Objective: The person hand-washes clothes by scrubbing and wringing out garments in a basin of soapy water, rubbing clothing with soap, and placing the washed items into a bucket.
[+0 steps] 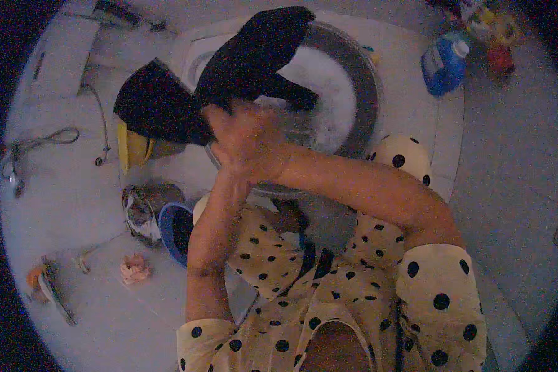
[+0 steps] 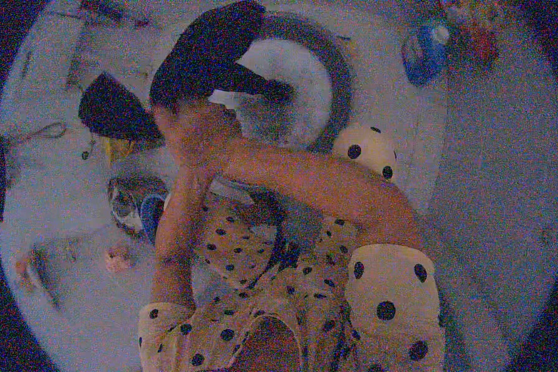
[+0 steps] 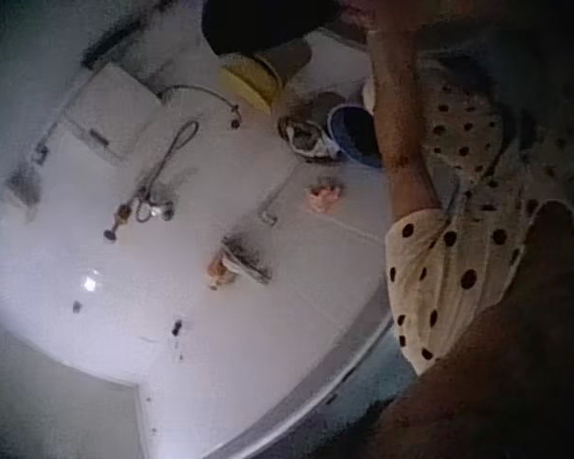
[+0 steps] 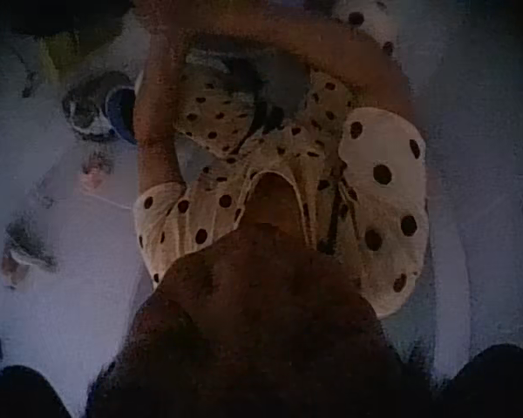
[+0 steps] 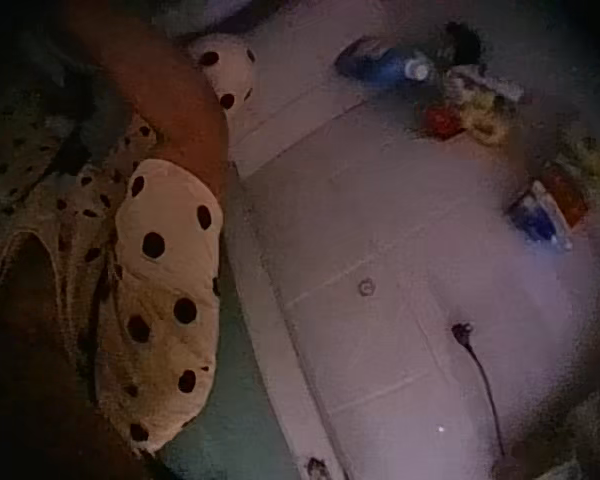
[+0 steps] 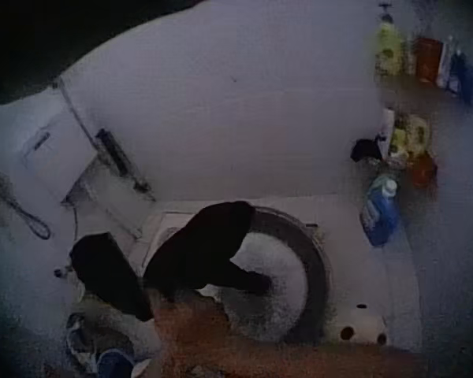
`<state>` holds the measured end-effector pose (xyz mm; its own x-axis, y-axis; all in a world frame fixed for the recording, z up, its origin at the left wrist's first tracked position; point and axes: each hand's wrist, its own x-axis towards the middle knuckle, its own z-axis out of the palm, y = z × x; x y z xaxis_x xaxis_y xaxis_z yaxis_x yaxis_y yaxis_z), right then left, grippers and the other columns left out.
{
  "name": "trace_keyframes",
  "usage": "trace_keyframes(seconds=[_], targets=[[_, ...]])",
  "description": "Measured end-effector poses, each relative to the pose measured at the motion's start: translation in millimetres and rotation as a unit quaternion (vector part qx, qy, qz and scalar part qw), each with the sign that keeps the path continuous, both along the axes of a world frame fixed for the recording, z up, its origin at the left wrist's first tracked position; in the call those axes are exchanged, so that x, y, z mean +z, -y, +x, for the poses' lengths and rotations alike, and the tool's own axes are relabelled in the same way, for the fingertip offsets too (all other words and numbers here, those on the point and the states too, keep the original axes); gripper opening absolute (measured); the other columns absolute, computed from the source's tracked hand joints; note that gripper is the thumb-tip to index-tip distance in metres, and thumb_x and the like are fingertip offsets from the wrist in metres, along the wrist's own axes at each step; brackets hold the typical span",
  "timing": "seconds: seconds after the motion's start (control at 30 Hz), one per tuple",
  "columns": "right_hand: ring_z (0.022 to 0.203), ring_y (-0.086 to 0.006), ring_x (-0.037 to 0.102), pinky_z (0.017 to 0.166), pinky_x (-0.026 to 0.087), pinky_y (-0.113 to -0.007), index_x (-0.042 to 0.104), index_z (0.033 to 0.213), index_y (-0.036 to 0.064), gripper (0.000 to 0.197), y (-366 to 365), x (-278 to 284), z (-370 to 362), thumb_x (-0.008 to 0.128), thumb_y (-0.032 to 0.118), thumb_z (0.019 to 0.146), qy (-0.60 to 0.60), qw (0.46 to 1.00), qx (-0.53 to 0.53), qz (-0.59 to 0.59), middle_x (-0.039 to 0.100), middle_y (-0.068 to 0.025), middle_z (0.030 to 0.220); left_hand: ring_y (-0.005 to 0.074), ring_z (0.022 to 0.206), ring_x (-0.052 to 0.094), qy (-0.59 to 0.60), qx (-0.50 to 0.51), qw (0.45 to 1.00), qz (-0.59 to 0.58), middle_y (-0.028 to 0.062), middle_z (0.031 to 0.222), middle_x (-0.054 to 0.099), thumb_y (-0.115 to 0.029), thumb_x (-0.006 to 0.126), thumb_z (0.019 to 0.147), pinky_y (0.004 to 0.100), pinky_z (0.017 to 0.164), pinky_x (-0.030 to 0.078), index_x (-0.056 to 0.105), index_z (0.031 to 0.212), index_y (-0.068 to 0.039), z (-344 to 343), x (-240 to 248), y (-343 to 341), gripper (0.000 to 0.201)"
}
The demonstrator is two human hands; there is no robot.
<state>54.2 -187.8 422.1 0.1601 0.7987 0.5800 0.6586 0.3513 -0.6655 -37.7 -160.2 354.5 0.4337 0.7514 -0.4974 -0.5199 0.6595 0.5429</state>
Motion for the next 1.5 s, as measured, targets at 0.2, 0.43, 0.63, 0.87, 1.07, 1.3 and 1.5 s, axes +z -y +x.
trace_keyframes(seconds=[0.2, 0.43, 0.63, 0.87, 1.07, 1.3, 1.5], targets=[[0.071, -0.0364, 0.063, 0.065, 0.053, -0.043, 0.060, 0.100, 0.0097, 0.032, 10, -10, -2, 0.061, 0.026, 0.072, 0.022, 0.997, 0.043, -0.065, 0.058, -0.0175, 0.075, 0.0247, 0.100, 0.062, 0.002, -0.041, 0.997, -0.071, 0.0080, 0.108, 0.065, -0.039, 0.044, 0.093, 0.0385, 0.089, 0.050, 0.060, 0.111, -0.009, 1, -25, 4, 0.039], [0.068, -0.0303, 0.060, 0.059, 0.049, -0.041, 0.059, 0.087, 0.0128, 0.021, 28, -16, 7, 0.060, 0.025, 0.070, 0.049, 0.995, 0.083, 0.022, 0.055, -0.0144, 0.072, 0.0251, 0.101, 0.062, 0.010, -0.058, 0.993, -0.103, 0.0081, 0.110, 0.064, -0.041, 0.043, 0.093, 0.0393, 0.090, 0.050, 0.059, 0.113, -0.009, 1, -32, 5, 0.041], [0.069, -0.0312, 0.060, 0.061, 0.050, -0.040, 0.059, 0.087, 0.0124, 0.021, 27, -20, 9, 0.062, 0.025, 0.070, 0.057, 0.993, 0.102, -0.022, 0.054, -0.0135, 0.072, 0.0254, 0.102, 0.062, 0.012, -0.067, 0.990, -0.126, 0.0082, 0.112, 0.064, -0.042, 0.042, 0.094, 0.0399, 0.090, 0.050, 0.059, 0.115, -0.010, 6, -30, 8, 0.042], [0.068, -0.0326, 0.060, 0.060, 0.050, -0.042, 0.058, 0.089, 0.0115, 0.022, 29, -23, 22, 0.061, 0.024, 0.071, 0.055, 0.993, 0.091, -0.046, 0.055, -0.0150, 0.075, 0.0258, 0.104, 0.061, 0.035, -0.082, 0.987, -0.134, 0.0083, 0.114, 0.063, -0.044, 0.041, 0.094, 0.0407, 0.091, 0.050, 0.058, 0.116, -0.010, 18, -36, 9, 0.044], [0.074, -0.0399, 0.062, 0.066, 0.051, -0.049, 0.051, 0.122, 0.0078, 0.054, -9, -12, 37, 0.065, 0.019, 0.071, -0.035, 0.973, 0.063, -0.221, 0.060, -0.0215, 0.086, 0.0262, 0.105, 0.061, 0.086, -0.091, 0.985, -0.117, 0.0084, 0.115, 0.063, -0.045, 0.040, 0.094, 0.0414, 0.092, 0.050, 0.057, 0.118, -0.010, 18, -44, 6, 0.046], [0.103, -0.0415, 0.060, 0.092, 0.047, -0.041, 0.034, 0.133, -0.0138, 0.094, -47, -38, 72, 0.076, 0.034, 0.064, -0.214, 0.913, -0.070, -0.341, 0.060, -0.0303, 0.109, 0.0280, 0.109, 0.060, -0.039, -0.059, 0.986, -0.148, 0.0099, 0.121, 0.061, -0.047, 0.028, 0.095, 0.0472, 0.091, 0.050, 0.054, 0.125, -0.012, 34, -8, 17, 0.053], [0.104, -0.0349, 0.060, 0.091, 0.046, -0.037, 0.048, 0.127, -0.0117, 0.079, -55, -34, 75, 0.074, 0.031, 0.066, -0.236, 0.922, -0.061, -0.300, 0.059, -0.0266, 0.114, 0.0298, 0.102, 0.063, 0.056, -0.049, 0.990, -0.122, 0.0102, 0.116, 0.063, -0.042, 0.038, 0.090, 0.0461, 0.088, 0.052, 0.055, 0.124, -0.010, 22, -7, 15, 0.050]])
